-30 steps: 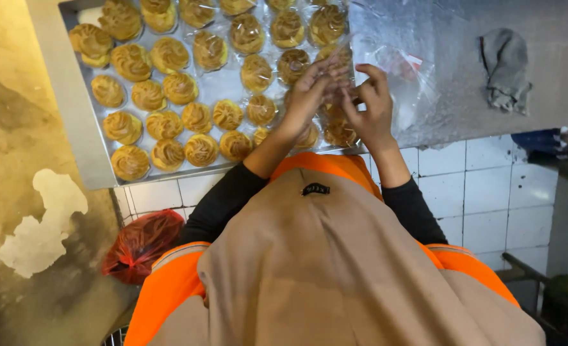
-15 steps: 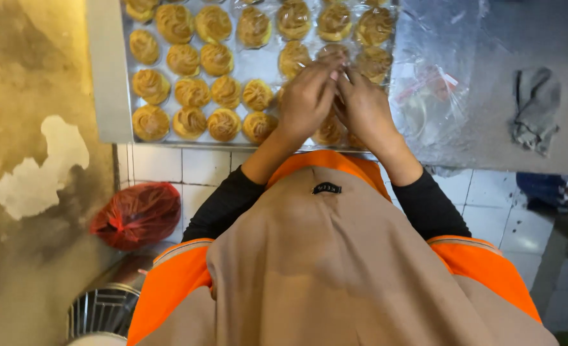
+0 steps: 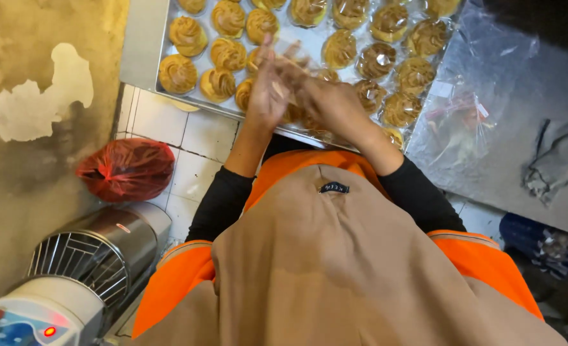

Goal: Individually bagging choux pastries from a large metal tray.

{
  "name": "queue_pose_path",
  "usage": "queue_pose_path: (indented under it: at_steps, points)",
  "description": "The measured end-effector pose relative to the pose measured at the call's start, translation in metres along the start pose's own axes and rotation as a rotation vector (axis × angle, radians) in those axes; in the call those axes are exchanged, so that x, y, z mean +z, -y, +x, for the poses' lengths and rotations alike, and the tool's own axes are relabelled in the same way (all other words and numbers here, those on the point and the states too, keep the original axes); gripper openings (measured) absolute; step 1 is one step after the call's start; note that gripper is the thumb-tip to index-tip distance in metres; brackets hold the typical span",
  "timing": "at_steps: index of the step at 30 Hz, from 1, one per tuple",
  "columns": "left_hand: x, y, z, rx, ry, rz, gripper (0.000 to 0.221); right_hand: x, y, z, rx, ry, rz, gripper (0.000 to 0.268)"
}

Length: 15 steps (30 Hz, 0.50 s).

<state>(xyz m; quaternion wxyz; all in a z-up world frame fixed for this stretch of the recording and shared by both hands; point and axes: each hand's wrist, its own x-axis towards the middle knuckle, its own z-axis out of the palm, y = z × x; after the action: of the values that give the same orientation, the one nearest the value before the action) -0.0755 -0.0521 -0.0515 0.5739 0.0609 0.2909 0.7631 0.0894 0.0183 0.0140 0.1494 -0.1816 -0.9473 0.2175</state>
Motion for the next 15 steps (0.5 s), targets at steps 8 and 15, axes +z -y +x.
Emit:
queue_pose_path:
  at_steps: [8, 15]
  points:
    - [-0.068, -0.050, 0.005, 0.316, -0.126, -0.205, 0.054, 0.076, -0.071, 0.037, 0.092, -0.106, 0.357, 0.034]
    - [-0.064, -0.038, 0.013, 0.309, -0.204, -0.236, 0.069, 0.081, -0.083, 0.067, 0.363, 0.455, 0.072, 0.067]
